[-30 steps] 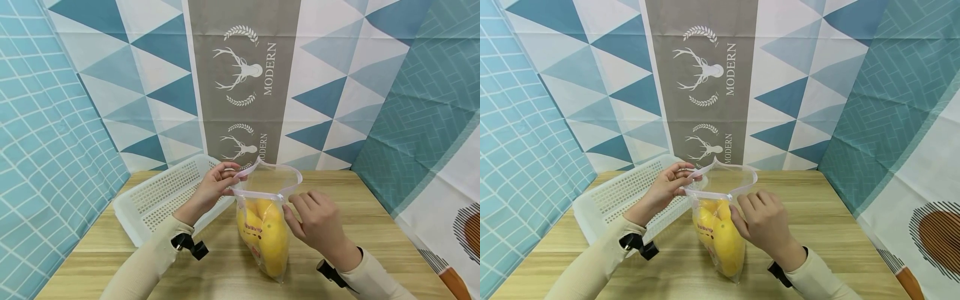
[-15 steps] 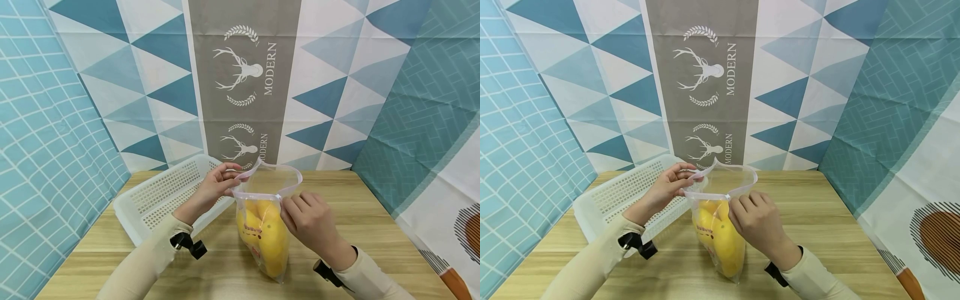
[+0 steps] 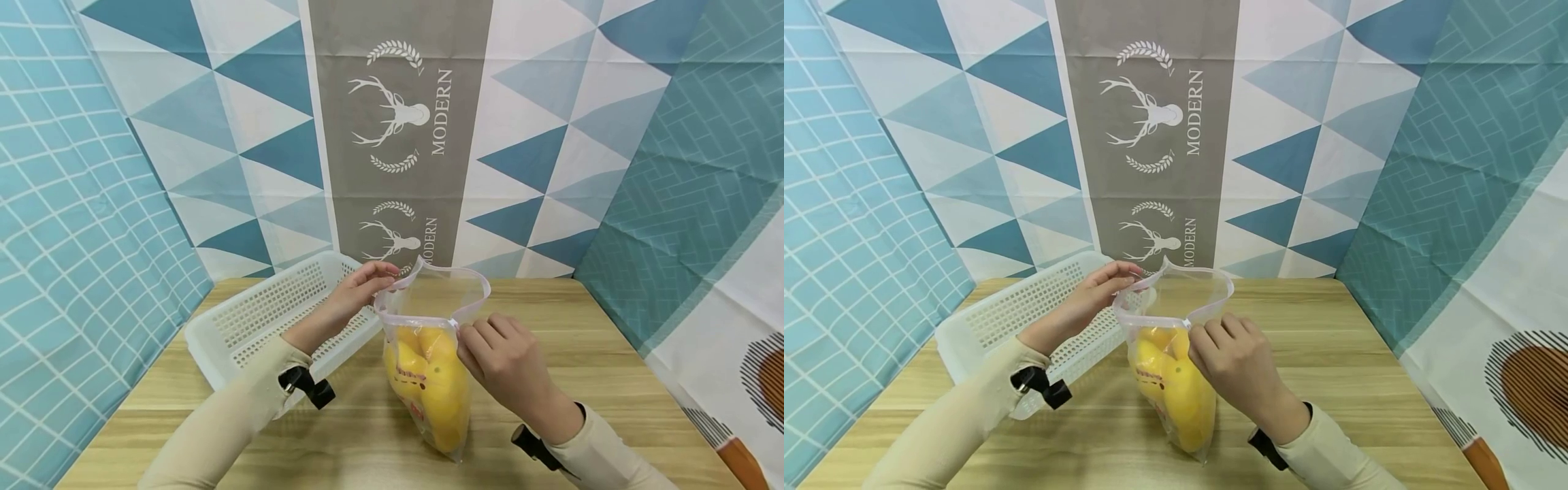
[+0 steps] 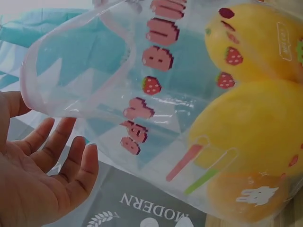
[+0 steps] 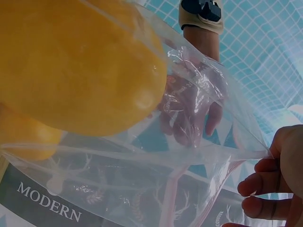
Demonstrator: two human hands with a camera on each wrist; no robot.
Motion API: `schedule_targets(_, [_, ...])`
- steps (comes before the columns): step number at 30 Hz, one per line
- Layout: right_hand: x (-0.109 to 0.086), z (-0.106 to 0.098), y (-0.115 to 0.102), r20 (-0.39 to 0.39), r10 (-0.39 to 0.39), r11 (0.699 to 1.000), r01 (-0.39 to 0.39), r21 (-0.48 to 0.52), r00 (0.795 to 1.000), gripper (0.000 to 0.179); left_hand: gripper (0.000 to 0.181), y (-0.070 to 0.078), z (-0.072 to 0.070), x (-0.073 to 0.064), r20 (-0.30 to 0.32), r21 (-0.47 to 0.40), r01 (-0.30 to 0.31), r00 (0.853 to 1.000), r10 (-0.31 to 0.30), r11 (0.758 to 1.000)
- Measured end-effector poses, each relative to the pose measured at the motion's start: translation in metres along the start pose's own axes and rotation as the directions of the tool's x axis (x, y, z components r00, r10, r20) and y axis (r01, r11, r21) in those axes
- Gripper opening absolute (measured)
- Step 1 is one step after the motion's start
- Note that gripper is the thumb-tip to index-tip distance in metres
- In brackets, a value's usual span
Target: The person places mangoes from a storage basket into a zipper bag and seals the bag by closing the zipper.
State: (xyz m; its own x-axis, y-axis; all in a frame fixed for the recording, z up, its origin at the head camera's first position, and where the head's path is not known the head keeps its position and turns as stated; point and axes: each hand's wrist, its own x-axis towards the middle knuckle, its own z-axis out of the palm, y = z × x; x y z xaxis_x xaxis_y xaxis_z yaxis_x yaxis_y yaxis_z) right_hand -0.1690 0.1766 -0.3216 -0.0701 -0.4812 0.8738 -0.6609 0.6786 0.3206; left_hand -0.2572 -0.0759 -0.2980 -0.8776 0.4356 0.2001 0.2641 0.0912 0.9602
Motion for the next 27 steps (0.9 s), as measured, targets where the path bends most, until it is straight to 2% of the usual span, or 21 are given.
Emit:
schedule_targets(4, [0.001,0.000,0.000,-0.004,-0.009,1.000,0.009,-0.001,1.000,0.031,0.033,0.002,-0.004,0.006,0.003,0.055,-0.009,1.000,0.009,0.998])
schedule_targets(7, [0.001,0.000,0.000,-0.008,-0.018,1.000,0.018,-0.004,1.000,0.031,0.027,0.002,-0.007,0.012,0.020,0.129,-0.087,0.996,0.085,0.988])
schedule_targets(9, [0.001,-0.001,0.000,-0.008,-0.022,1.000,0.022,-0.005,1.000,0.031,0.024,0.001,-0.011,0.016,0.029,0.197,-0.164,0.987,0.161,0.967])
schedule_targets(10, [0.001,-0.001,0.000,-0.009,-0.023,1.000,0.023,-0.006,1.000,0.031,0.022,0.000,-0.012,0.018,0.030,0.238,-0.203,0.979,0.202,0.950])
schedule_targets(11, [0.001,-0.001,-0.001,-0.008,-0.024,1.000,0.024,-0.007,1.000,0.031,0.021,-0.002,-0.014,0.020,0.030,0.298,-0.246,0.968,0.249,0.922])
schedule_targets(13, [0.001,-0.001,-0.001,-0.005,-0.027,1.000,0.027,-0.009,1.000,0.032,0.020,-0.005,-0.017,0.024,0.037,0.420,-0.324,0.939,0.341,0.848])
schedule_targets(15, [0.001,-0.002,-0.001,-0.004,-0.027,1.000,0.027,-0.007,1.000,0.032,0.020,-0.008,-0.019,0.027,0.059,0.541,-0.384,0.905,0.421,0.748])
schedule_targets(18, [0.000,-0.003,-0.002,-0.003,-0.029,1.000,0.029,-0.008,1.000,0.032,0.024,-0.012,-0.021,0.030,0.127,0.702,-0.450,0.842,0.524,0.553])
schedule_targets(20, [0.000,-0.003,-0.002,-0.001,-0.029,1.000,0.029,-0.008,1.000,0.031,0.029,-0.012,-0.020,0.032,0.175,0.774,-0.466,0.808,0.562,0.428])
schedule_targets(22, [0.000,-0.004,-0.002,0.003,-0.033,0.999,0.033,-0.013,0.999,0.031,0.035,-0.010,-0.018,0.035,0.219,0.821,-0.470,0.784,0.581,0.324])
schedule_targets(23, [0.000,-0.004,-0.002,0.008,-0.035,0.999,0.035,-0.016,0.999,0.032,0.038,-0.008,-0.016,0.036,0.242,0.837,-0.471,0.776,0.583,0.280])
schedule_targets(24, [0.000,-0.005,-0.002,0.017,-0.036,0.999,0.036,-0.019,0.999,0.032,0.040,-0.006,-0.015,0.038,0.262,0.844,-0.474,0.773,0.578,0.250])
schedule_targets(27, [0.000,-0.007,-0.003,0.040,-0.039,0.999,0.040,-0.027,0.998,0.033,0.041,-0.002,-0.011,0.041,0.321,0.847,-0.494,0.769,0.553,0.195])
